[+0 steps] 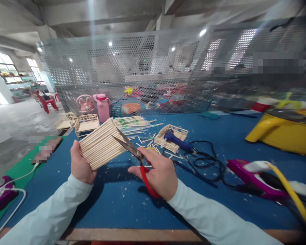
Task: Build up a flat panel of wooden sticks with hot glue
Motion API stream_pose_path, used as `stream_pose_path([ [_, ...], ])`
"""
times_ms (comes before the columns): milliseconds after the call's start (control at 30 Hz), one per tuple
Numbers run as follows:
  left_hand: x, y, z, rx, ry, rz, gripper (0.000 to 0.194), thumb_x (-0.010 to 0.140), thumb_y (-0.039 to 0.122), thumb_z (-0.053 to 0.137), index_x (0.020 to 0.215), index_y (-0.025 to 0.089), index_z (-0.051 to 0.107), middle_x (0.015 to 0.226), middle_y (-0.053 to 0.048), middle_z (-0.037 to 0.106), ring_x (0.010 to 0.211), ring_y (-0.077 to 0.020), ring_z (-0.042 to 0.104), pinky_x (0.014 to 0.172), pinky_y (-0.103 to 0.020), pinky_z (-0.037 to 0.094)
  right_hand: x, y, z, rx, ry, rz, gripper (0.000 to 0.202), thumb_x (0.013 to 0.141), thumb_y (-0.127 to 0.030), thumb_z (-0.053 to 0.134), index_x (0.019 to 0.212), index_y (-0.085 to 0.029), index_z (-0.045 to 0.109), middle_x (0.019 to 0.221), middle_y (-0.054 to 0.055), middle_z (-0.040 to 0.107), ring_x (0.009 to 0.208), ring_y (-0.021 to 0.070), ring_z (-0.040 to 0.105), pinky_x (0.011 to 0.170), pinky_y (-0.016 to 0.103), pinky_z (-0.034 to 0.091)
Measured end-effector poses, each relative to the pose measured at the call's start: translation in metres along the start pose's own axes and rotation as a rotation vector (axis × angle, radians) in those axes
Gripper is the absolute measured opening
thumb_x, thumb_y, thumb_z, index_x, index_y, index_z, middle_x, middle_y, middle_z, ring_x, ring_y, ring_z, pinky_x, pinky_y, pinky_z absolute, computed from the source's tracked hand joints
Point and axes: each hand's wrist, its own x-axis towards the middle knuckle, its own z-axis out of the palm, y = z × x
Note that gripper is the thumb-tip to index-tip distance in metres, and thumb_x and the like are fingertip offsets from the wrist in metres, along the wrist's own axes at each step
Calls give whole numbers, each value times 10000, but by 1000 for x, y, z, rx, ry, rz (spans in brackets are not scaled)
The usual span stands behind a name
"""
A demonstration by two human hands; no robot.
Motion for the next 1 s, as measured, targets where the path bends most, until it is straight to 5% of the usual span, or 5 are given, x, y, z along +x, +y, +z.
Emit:
stream_pose_path([
  [267, -1, -2, 0, 10, 6, -29, 471, 824, 480, 358, 964, 148, 662, 819, -59, 721, 961, -258, 638, 842, -389, 520, 2, -4, -4, -32, 16, -41, 471, 789, -553, 512, 900, -120, 658, 687, 77, 697, 573, 154, 642, 552, 227, 479],
  [400, 2, -2, -1, -3, -22, -14, 465, 821, 480, 368, 964, 148, 660, 845, -67, 720, 996, -267, 623, 855, -399, 512, 3, -6, -4, 29, -47, 53, 482, 772, -580, 511, 894, -134, 647, 635, 47, 668, 493, 130, 589, 500, 219, 456],
  [667, 3, 0, -2, -28, -62, 44, 456, 799, 507, 415, 939, 155, 668, 863, -72, 717, 1022, -279, 609, 865, -404, 506, 4, -3, -2, 101, -126, 98, 576, 728, -644, 506, 989, -138, 591, 862, 118, 667, 746, 214, 634, 643, 312, 507],
  [1000, -4, -3, 1, 9, 28, -4, 455, 802, 496, 390, 916, 151, 662, 760, -42, 715, 869, -242, 660, 799, -357, 524, 8, -7, -7, 40, -108, 17, 597, 693, -640, 555, 971, -112, 576, 825, 122, 633, 764, 239, 598, 673, 366, 491],
])
